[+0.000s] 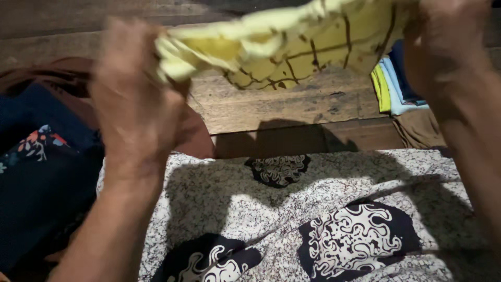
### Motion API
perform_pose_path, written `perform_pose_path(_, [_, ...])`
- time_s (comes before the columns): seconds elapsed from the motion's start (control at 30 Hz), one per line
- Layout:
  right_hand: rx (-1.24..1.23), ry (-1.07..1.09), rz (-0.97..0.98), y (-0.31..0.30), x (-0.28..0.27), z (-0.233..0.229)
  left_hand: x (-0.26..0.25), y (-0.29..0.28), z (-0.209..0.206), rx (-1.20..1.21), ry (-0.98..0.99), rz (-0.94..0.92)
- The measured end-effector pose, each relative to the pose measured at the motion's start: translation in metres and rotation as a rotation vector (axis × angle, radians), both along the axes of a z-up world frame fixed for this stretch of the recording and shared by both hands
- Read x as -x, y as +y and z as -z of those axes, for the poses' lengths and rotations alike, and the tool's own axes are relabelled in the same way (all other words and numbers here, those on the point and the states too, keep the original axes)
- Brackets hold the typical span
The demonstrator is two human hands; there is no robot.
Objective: The person folds several small garments one by one, including a yellow cloth, a white floral-patterned cloth, a light blue garment, and a yellow checkered cloth. Each item is smoothed, folded into a compact rectangle, and placed on a growing stack to the right.
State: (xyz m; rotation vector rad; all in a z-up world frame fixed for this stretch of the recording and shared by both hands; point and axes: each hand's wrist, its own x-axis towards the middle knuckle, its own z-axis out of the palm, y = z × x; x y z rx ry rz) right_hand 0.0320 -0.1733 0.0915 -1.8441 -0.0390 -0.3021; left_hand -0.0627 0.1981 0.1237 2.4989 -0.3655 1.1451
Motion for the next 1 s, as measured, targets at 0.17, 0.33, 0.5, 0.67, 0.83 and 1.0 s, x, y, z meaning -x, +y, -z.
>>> perform_pose_path(0.17, [0.281,0.371,-0.079,-0.005,0.026,0.038,0.032,-0.032,0.052,0.517,1.153,0.0])
perform_pose_path(0.33, [0.667,0.541,-0.381,0.036,0.068,0.062,0.051,-0.057,0.084,0.019,0.826,0.17])
perform_pose_path(0.5, [0.571,0.219,-0.652,0.105,0.1,0.068,0.042,-0.075,0.078,0.215,0.604,0.282])
perform_pose_path(0.67, [0.141,0.64,-0.541,0.11,0.09,0.036,0.043,-0.065,0.078,0.344,0.389,0.415])
perform_pose_path(0.83, [-0.352,0.365,-0.562,0.079,0.068,-0.001,0.021,-0.071,0.083,0.391,0.948,0.217])
perform_pose_path(1.0, [-0.289,0.342,-0.352,0.058,0.048,-0.017,-0.002,-0.055,0.068,0.093,1.037,-0.078])
